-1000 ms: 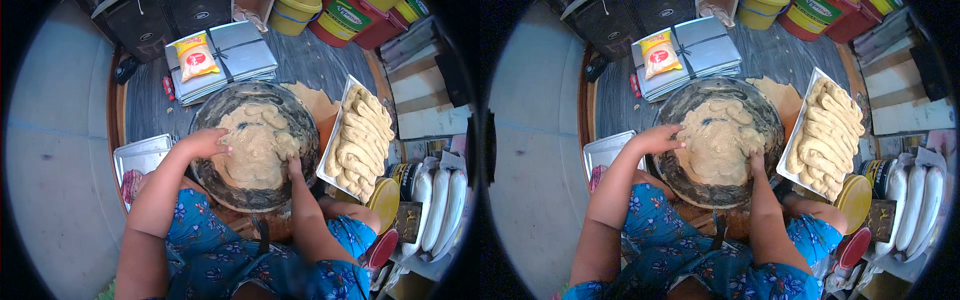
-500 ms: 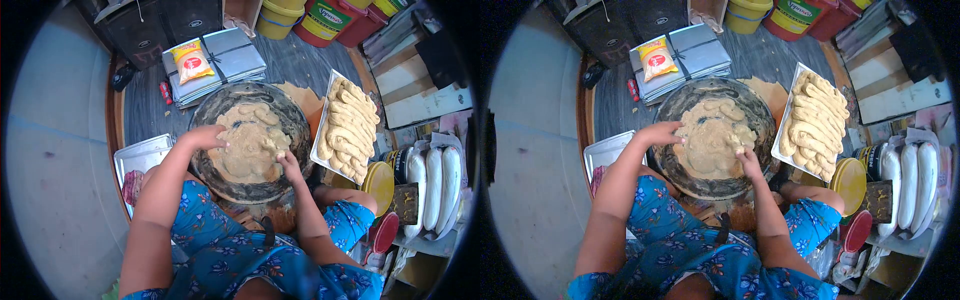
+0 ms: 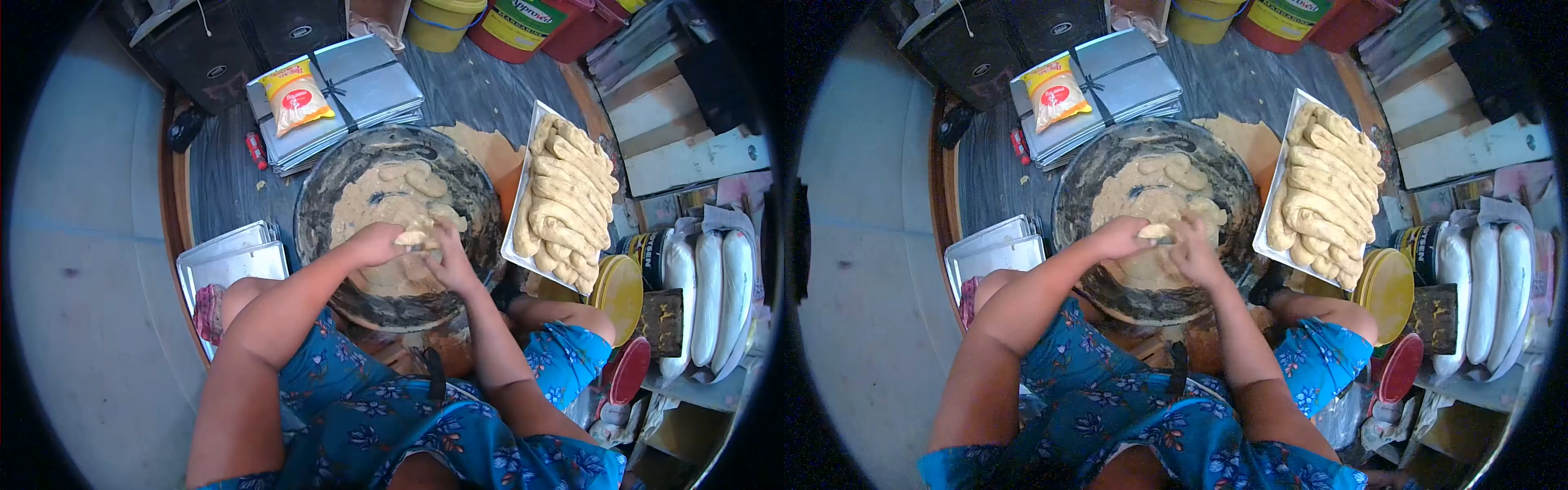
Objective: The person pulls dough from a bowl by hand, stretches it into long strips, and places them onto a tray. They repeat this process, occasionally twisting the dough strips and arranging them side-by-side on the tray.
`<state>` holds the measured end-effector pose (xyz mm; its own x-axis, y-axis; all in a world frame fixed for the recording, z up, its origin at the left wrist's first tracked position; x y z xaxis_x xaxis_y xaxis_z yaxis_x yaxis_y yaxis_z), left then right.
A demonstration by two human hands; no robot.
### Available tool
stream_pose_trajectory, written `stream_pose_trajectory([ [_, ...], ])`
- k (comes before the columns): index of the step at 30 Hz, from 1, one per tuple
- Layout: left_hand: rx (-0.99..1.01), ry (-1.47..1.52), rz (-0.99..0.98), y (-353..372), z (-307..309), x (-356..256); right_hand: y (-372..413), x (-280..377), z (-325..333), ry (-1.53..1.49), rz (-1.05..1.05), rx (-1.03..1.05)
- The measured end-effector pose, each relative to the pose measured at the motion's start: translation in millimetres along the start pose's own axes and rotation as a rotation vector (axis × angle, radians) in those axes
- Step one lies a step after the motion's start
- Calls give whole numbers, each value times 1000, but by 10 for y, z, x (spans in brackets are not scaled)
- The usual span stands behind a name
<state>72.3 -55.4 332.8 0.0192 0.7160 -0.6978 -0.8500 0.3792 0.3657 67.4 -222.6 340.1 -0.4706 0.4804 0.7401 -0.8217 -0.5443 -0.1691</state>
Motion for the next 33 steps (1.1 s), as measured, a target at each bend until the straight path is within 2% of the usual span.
stream_pose_trajectory([
  [3,-95,129,39,-20,210,14,100,-1163,-289,40,-251,48],
  [6,-118,207,-1,-102,327,25,289,-1638,-487,332,-809,347],
  [9,-158,240,-1,-131,460,22,260,-2044,-663,246,-770,44],
  [10,-186,245,24,-134,519,48,268,-2507,-837,278,-541,-122],
  [12,-251,265,71,-156,664,90,-76,-2323,-549,-27,-710,-262],
  [13,-314,312,110,-152,783,117,-181,-2403,-452,6,-686,-425],
  [14,-379,356,147,-147,931,147,-330,-2466,-345,-15,-724,-427],
  [15,-445,400,181,-130,1068,211,-623,-2315,-65,-92,-762,-461],
  [16,-491,467,169,-140,1127,289,-802,-2030,126,-4,-529,-513],
  [17,-537,536,157,-152,1147,402,-937,-1646,303,124,-519,-484],
  [19,-598,624,134,-181,1203,651,-1003,-1316,409,-72,-402,-541],
  [21,-637,662,114,-176,1261,870,-985,-636,463,-83,-366,-404],
  [22,-563,389,225,61,1481,601,-896,-388,395,-88,-350,-332],
  [23,-469,222,285,86,1469,649,-728,-510,137,-249,-382,-288],
  [24,-373,55,341,116,1493,748,-592,-440,-67,-7,-388,-170],
  [25,-274,-113,392,161,1494,839,-477,-210,-275,-7,-439,-41],
  [26,-265,-111,402,199,1466,916,-383,75,-489,-110,-583,169],
  [28,-266,-93,283,282,1450,813,-119,-24,-1183,95,-277,407],
  [30,-240,-75,208,356,1434,710,283,-536,-1903,-7,-342,771],
  [33,-159,-73,183,427,1380,627,378,-725,-1926,-5,-422,643],
])
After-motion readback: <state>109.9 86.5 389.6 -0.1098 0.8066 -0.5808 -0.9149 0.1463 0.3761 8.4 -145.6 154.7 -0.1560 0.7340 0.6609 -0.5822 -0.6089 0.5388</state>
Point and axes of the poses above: each hand's wrist, its own y-axis away from the middle knuckle, its own z-axis out of the back of the hand, x = y × z, the point moved 5 cm from there along -y, towards the middle knuckle, and after that the axes turned 4 degrees about z, right-handed, at the moved point
